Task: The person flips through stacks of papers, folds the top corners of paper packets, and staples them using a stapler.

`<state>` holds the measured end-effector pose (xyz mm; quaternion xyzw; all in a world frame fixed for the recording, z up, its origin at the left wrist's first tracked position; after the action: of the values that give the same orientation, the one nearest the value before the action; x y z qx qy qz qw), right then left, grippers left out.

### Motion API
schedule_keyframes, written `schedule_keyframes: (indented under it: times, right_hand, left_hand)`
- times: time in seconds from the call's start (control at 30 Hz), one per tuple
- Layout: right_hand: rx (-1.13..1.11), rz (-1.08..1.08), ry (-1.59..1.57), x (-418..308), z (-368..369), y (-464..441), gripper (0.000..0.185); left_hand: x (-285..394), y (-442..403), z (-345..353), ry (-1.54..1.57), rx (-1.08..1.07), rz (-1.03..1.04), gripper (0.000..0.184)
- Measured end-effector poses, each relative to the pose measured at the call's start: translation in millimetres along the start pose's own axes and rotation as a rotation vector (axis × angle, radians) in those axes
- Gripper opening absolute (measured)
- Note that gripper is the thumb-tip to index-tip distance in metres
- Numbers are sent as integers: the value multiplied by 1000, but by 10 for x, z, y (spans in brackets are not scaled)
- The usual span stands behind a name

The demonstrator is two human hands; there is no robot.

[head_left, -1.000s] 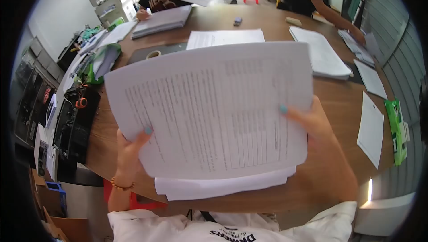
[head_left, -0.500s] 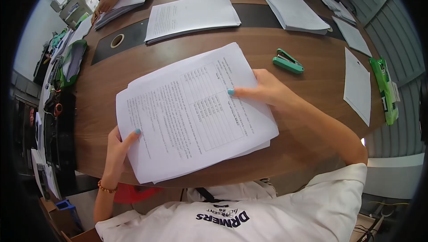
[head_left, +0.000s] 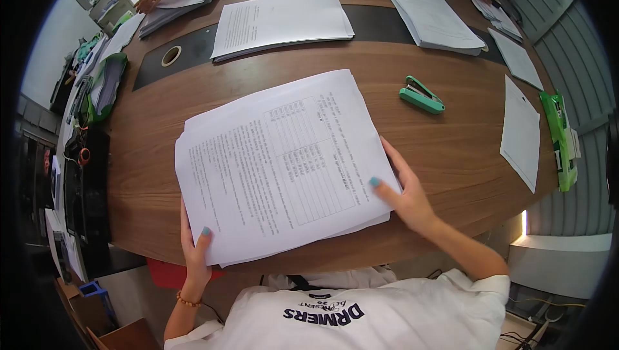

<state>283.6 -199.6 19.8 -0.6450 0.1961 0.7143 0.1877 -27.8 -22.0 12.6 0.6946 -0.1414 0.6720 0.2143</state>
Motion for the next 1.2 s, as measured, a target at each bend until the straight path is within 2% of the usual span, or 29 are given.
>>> schedule_keyframes:
  times: [0.07, 0.33, 0.4, 0.43, 0.47, 0.5, 0.53, 0.57, 0.63, 0.7, 0.77, 0.9, 0.97, 1.03, 1.2]
  right_hand:
    - [24, 44, 59, -66, 100, -2, 69]
    - [61, 13, -70, -42, 126, -244, 72]
    - [65, -16, 3, 29, 61, -249, 70]
    - [61, -36, 83, 38, 21, -259, 68]
    - [64, -39, 81, -5, -57, -298, 68]
    - [56, -69, 212, -129, -142, -368, 65]
    - [45, -95, 343, -224, -194, -461, 63]
    - [44, -90, 341, -275, -209, -586, 63]
    - [120, -305, 582, -392, -209, -866, 58]
    - [151, -354, 627, -348, -163, -1040, 59]
    - [103, -447, 801, -334, -75, -1120, 60]
    - [103, -385, 828, -333, -9, -1102, 61]
    - [102, -356, 776, -316, -38, -1133, 58]
    - [65, -326, 548, -264, -78, -1145, 55]
    - [10, -246, 366, -55, -67, -1070, 53]
  left_hand:
    - [79, -50, 23, -37, 4, 0, 78]
    - [188, -442, -6, -4, -22, -63, 77]
    - [241, -483, -93, -281, -99, 12, 80]
    - [356, -560, -88, -284, -103, 17, 80]
    - [610, -663, -63, -619, -61, 316, 79]
    - [873, -756, 13, -949, -15, 615, 79]
    - [1103, -877, 167, -1005, -114, 674, 74]
    - [1269, -1022, 402, -1061, -217, 732, 70]
    - [1277, -1337, 890, -821, -513, 598, 59]
    - [1189, -1596, 1431, -850, -585, 699, 54]
    - [939, -1829, 1770, -844, -574, 787, 54]
    - [679, -1994, 1919, -835, -613, 727, 54]
    - [659, -1985, 1908, -825, -662, 698, 53]
    - [696, -1963, 1904, -812, -673, 661, 50]
    - [716, -1945, 1879, -782, -697, 538, 52]
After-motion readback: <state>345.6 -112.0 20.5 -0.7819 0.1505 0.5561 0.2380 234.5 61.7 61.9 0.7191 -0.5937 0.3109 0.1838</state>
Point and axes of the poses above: each hand's wrist, its own y-axis away from the middle knuckle, its own z-axis out of the palm, x = y × z, the point moved 2 cm from there along -y, towards the middle knuckle, and after that the axes turned 2 degrees about -y, right-handed, at the moved point
